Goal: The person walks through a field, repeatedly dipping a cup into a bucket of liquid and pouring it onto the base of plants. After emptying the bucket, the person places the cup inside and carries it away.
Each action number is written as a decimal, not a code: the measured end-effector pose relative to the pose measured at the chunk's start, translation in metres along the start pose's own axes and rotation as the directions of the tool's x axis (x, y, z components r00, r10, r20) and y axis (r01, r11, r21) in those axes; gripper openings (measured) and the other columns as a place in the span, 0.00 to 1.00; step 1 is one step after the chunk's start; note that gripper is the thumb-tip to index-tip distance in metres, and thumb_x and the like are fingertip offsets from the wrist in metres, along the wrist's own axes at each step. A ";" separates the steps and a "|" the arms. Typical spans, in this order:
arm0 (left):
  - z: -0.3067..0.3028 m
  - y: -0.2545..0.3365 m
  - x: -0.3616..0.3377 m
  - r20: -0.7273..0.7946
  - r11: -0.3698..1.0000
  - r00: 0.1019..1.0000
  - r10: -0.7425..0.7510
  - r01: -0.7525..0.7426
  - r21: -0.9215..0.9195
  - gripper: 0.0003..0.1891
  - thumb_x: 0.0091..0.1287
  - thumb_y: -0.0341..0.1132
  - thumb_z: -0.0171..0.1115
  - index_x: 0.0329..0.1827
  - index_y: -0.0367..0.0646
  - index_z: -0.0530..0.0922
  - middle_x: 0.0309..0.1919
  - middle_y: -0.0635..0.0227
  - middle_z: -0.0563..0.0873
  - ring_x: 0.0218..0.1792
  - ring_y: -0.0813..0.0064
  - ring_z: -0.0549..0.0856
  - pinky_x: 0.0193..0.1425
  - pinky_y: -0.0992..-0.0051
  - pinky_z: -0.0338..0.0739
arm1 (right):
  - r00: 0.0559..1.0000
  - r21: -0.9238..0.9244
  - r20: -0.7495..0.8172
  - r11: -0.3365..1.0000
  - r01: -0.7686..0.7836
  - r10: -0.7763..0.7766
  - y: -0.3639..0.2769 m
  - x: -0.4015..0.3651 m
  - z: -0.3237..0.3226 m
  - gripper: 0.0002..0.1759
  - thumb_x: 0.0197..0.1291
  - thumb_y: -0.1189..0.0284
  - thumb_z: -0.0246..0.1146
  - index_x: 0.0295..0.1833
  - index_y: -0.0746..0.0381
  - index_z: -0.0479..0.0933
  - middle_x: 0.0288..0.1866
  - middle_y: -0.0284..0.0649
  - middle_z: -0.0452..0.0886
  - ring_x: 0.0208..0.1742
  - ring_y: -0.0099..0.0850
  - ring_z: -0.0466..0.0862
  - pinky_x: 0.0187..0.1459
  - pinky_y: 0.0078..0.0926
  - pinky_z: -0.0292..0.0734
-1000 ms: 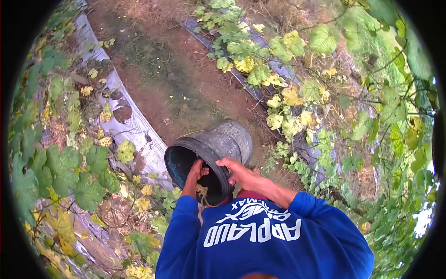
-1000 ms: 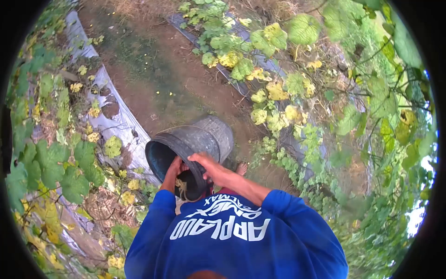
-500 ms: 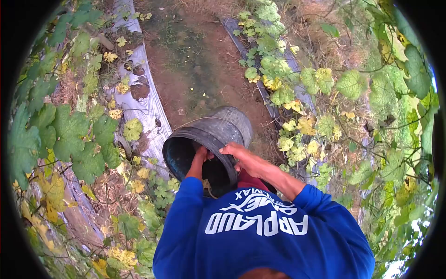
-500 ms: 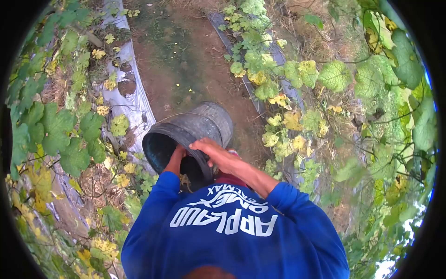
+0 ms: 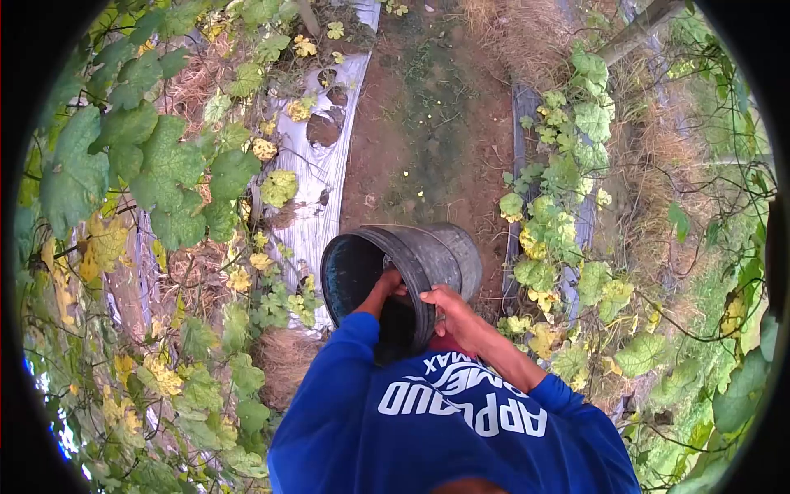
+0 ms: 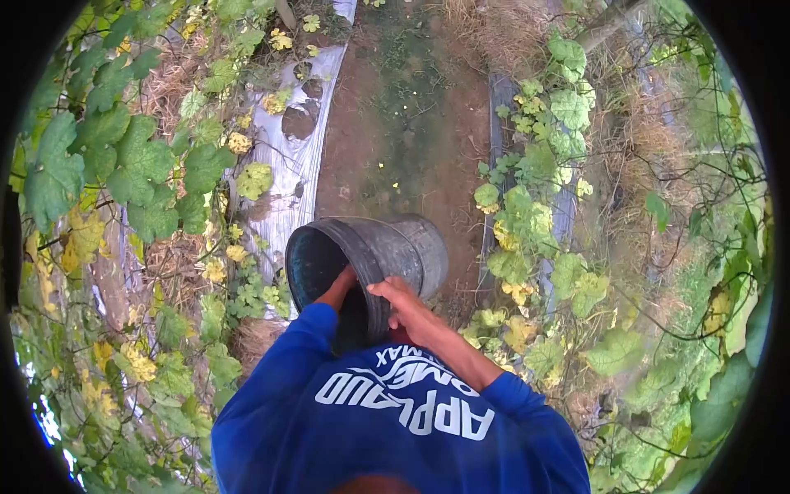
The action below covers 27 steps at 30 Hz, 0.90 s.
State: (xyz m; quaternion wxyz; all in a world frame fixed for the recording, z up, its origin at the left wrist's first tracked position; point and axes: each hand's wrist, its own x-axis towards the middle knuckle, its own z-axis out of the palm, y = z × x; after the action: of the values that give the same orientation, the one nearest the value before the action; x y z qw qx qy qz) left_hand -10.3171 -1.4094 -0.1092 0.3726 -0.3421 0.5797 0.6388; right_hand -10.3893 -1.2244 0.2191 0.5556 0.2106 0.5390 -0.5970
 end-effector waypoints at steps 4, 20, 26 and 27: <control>0.021 0.007 0.046 0.033 0.731 0.822 0.568 -0.523 0.438 0.27 0.64 0.54 0.59 0.61 0.47 0.78 0.52 0.61 0.86 0.36 0.60 0.88 0.36 0.66 0.85 | 1.000 0.034 0.001 0.999 0.014 -0.014 -0.021 0.001 -0.026 0.28 0.54 0.49 0.64 0.51 0.57 0.70 0.43 0.32 0.67 0.36 0.23 0.66 0.28 0.22 0.61; 0.017 0.302 -0.076 -0.025 0.361 0.571 0.821 -0.483 0.798 0.16 0.66 0.42 0.63 0.32 0.34 0.81 0.34 0.42 0.84 0.40 0.40 0.83 0.44 0.51 0.77 | 0.980 0.369 -0.173 0.917 0.154 -0.095 -0.118 0.081 -0.108 0.17 0.52 0.47 0.62 0.30 0.47 0.71 0.24 0.23 0.71 0.24 0.22 0.68 0.29 0.25 0.60; -0.080 0.392 -0.099 -0.047 0.320 0.541 0.840 -0.423 0.848 0.16 0.66 0.41 0.63 0.32 0.33 0.80 0.31 0.45 0.83 0.37 0.43 0.83 0.41 0.55 0.76 | 0.964 0.553 -0.266 0.822 0.136 0.019 -0.121 0.138 -0.147 0.24 0.50 0.43 0.60 0.35 0.54 0.76 0.23 0.26 0.74 0.23 0.24 0.70 0.27 0.24 0.63; -0.100 0.404 -0.098 -0.054 0.301 0.498 0.865 -0.431 0.850 0.16 0.66 0.41 0.64 0.32 0.33 0.80 0.30 0.46 0.83 0.35 0.44 0.83 0.39 0.56 0.75 | 0.957 0.583 -0.288 0.797 0.160 0.019 -0.119 0.146 -0.155 0.25 0.50 0.43 0.60 0.36 0.55 0.76 0.24 0.27 0.74 0.23 0.25 0.70 0.28 0.25 0.64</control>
State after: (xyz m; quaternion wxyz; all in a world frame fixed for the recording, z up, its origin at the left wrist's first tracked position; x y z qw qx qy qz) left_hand -10.6209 -1.5366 0.1631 -0.0005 -0.0301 0.9479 0.3171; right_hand -10.5918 -1.1760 0.0922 0.3556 0.4371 0.4024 -0.7215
